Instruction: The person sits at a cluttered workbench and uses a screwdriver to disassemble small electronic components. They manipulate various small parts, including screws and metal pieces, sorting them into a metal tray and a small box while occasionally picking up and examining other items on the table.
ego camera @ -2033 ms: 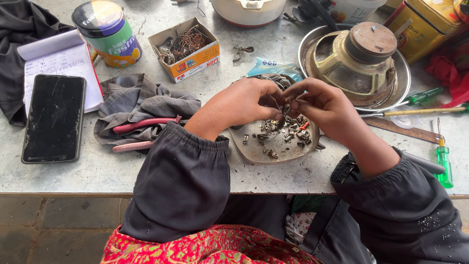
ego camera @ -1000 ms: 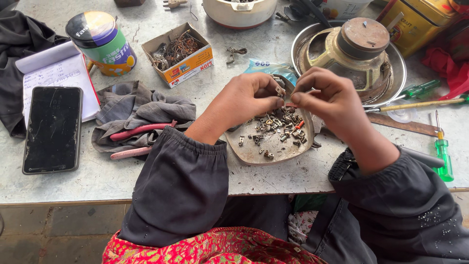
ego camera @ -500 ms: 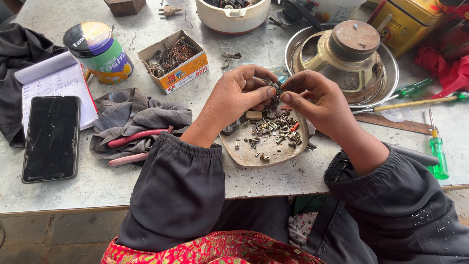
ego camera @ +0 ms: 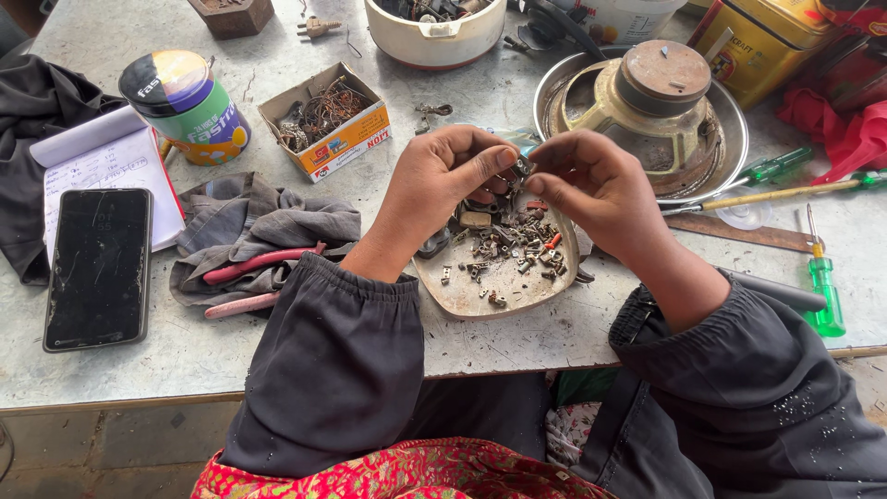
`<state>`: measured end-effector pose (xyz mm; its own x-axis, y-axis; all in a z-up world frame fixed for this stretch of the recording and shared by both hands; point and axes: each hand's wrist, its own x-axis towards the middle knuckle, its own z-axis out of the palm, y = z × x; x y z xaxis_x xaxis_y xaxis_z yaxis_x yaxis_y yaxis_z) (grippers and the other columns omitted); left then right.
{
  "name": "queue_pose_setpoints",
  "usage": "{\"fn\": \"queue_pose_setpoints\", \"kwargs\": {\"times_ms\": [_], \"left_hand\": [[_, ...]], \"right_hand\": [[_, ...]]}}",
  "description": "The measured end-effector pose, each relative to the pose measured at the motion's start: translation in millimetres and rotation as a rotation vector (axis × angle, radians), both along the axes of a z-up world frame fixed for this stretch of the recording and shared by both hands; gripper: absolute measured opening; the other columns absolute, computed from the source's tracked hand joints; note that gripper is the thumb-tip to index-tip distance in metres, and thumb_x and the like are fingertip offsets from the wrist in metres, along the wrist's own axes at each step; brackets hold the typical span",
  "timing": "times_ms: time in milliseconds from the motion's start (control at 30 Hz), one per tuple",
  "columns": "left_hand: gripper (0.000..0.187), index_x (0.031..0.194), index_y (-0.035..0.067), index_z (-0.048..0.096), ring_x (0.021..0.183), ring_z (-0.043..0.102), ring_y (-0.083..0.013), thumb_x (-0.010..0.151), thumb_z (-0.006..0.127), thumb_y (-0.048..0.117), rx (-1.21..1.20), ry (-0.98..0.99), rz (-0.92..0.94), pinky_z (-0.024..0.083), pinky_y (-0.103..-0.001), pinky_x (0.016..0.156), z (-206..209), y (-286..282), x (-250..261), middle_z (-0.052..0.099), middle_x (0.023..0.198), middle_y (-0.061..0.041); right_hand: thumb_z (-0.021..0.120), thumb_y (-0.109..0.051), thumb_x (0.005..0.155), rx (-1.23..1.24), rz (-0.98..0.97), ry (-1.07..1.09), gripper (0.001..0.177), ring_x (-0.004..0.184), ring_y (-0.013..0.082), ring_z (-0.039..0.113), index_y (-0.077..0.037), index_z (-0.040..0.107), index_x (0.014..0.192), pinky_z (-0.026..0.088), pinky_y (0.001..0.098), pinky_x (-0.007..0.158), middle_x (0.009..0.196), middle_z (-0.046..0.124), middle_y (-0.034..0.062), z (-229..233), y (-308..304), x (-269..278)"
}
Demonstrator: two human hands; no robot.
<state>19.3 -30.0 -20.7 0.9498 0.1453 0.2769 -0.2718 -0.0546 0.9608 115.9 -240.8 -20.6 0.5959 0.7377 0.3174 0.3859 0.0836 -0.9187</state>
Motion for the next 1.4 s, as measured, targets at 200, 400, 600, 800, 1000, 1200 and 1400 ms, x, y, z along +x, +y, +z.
{"fn": "queue_pose_setpoints", "kwargs": {"times_ms": [200, 400, 600, 800, 1000, 1200, 1400], "left_hand": [[0.022, 0.102, 0.005, 0.080, 0.074, 0.068, -0.0031, 0.094, 0.078, 0.025, 0.140, -0.051, 0.063, 0.057, -0.019, 0.065, 6.7, -6.1, -6.1, 0.076, 0.084, 0.001], [0.020, 0.101, 0.004, 0.080, 0.072, 0.063, -0.0029, 0.095, 0.078, 0.023, 0.187, -0.074, 0.107, 0.052, -0.020, 0.063, 9.4, -8.9, -9.9, 0.074, 0.081, 0.000], [0.027, 0.114, 0.006, 0.077, 0.085, 0.072, -0.0076, 0.094, 0.077, 0.024, 0.295, -0.143, 0.067, 0.059, -0.022, 0.071, 9.6, -14.6, -11.2, 0.077, 0.102, -0.004], [0.045, 0.136, 0.010, 0.063, 0.093, 0.077, -0.0113, 0.097, 0.074, 0.030, 0.296, -0.116, 0.124, 0.064, -0.026, 0.074, 13.2, -10.0, -10.0, 0.076, 0.113, -0.004], [0.043, 0.133, 0.010, 0.066, 0.089, 0.077, -0.0125, 0.096, 0.074, 0.030, 0.337, -0.122, 0.172, 0.061, -0.027, 0.074, 14.9, -6.2, -11.0, 0.077, 0.110, -0.004], [0.039, 0.130, 0.009, 0.068, 0.088, 0.077, -0.0129, 0.096, 0.074, 0.026, 0.347, -0.145, 0.156, 0.061, -0.028, 0.074, 16.1, -7.5, -14.0, 0.078, 0.106, -0.004], [0.036, 0.129, 0.010, 0.069, 0.085, 0.077, -0.0132, 0.096, 0.074, 0.025, 0.333, -0.135, 0.145, 0.061, -0.028, 0.073, 17.3, -8.0, -14.2, 0.079, 0.103, -0.004]], "right_hand": [[0.071, -0.010, 0.099, -0.050, 0.028, -0.061, 0.021, 0.100, 0.0103, 0.069, 0.003, 0.065, 0.116, 0.060, 0.0260, 0.091, 0.107, 0.067, 0.0064, -3.1, 1.0, -1.8], [0.070, -0.008, 0.097, -0.090, 0.004, 0.090, 0.023, 0.099, 0.0107, 0.070, 0.002, 0.065, 0.118, 0.059, 0.0267, 0.090, 0.105, 0.071, 0.0072, -4.1, 3.4, -0.5], [0.068, -0.009, 0.094, -0.010, 0.044, 0.122, 0.027, 0.099, 0.0118, 0.072, -0.003, 0.061, 0.119, 0.065, 0.0291, 0.088, 0.109, 0.069, 0.0047, -2.9, 4.2, 6.5], [0.080, -0.009, 0.102, -0.160, -0.528, -0.754, 0.013, 0.092, 0.0180, 0.067, -0.007, 0.073, 0.112, 0.056, 0.0314, 0.082, 0.108, 0.069, 0.0047, 6.3, -35.5, 62.3], [0.083, -0.009, 0.090, -0.378, -0.745, -1.051, 0.018, 0.100, 0.0303, 0.062, -0.005, 0.068, 0.101, 0.049, 0.0432, 0.087, 0.096, 0.061, 0.0077, -3.3, -58.8, 96.0], [0.082, -0.008, 0.086, -0.360, -0.773, -1.054, 0.020, 0.105, 0.0338, 0.062, -0.006, 0.069, 0.102, 0.049, 0.0450, 0.088, 0.105, 0.061, 0.0102, -9.1, -52.7, 92.3], [0.083, -0.007, 0.089, -0.307, -0.753, -0.987, 0.017, 0.100, 0.0299, 0.064, -0.005, 0.070, 0.101, 0.051, 0.0425, 0.086, 0.103, 0.064, 0.0095, -7.0, -48.6, 90.8]]}}
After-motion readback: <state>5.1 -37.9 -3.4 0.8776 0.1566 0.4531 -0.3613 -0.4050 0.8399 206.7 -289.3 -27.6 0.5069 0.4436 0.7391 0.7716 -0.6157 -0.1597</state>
